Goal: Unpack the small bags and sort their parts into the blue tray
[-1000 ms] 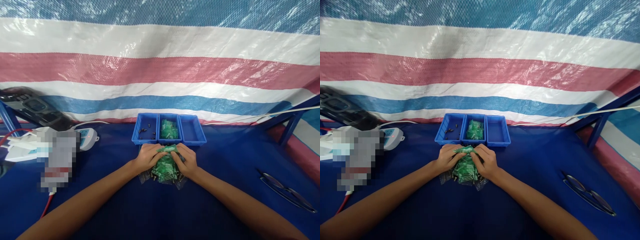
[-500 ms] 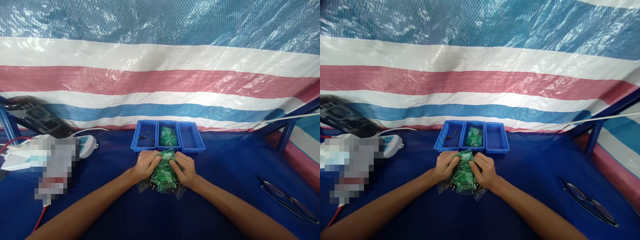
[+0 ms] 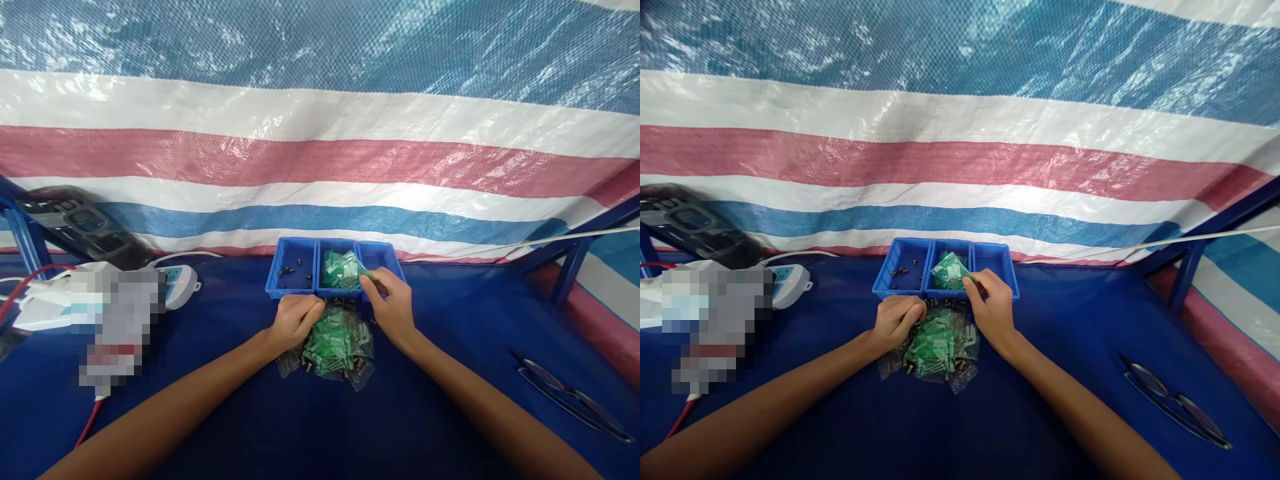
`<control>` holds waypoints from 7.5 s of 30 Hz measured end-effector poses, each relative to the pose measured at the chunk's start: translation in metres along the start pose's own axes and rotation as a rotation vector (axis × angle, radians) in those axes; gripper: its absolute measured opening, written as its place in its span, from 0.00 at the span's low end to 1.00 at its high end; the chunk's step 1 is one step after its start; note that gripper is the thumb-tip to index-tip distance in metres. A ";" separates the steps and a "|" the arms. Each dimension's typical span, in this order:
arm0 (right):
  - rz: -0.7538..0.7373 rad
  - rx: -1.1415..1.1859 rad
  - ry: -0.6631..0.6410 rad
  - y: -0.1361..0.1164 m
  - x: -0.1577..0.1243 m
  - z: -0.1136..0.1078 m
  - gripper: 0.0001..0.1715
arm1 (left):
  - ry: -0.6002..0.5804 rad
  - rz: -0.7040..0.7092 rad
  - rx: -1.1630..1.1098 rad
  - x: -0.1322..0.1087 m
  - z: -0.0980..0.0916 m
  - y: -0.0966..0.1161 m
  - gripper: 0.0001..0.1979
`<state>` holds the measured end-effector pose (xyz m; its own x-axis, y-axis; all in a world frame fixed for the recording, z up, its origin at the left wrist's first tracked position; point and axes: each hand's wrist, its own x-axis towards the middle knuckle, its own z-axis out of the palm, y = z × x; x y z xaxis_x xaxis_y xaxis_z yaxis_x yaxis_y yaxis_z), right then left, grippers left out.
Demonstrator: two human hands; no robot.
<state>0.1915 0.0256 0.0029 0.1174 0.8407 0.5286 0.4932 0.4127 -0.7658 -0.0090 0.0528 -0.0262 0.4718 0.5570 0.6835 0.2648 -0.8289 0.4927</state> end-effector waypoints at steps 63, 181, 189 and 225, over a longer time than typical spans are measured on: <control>-0.110 0.096 -0.084 0.006 -0.037 0.026 0.08 | 0.052 0.105 0.063 0.004 0.006 0.000 0.08; -0.283 0.176 -0.015 0.015 -0.043 0.027 0.22 | 0.101 0.055 0.017 0.005 0.004 -0.001 0.09; -0.303 0.167 -0.014 0.013 -0.043 0.026 0.22 | 0.099 0.052 0.030 0.006 0.004 0.000 0.07; -0.301 0.133 -0.047 0.008 -0.041 0.024 0.20 | 0.160 0.097 0.031 0.004 0.004 0.000 0.07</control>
<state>0.1695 0.0031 -0.0336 -0.0581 0.6882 0.7232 0.3823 0.6845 -0.6207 -0.0034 0.0547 -0.0258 0.3571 0.4732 0.8054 0.2511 -0.8791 0.4052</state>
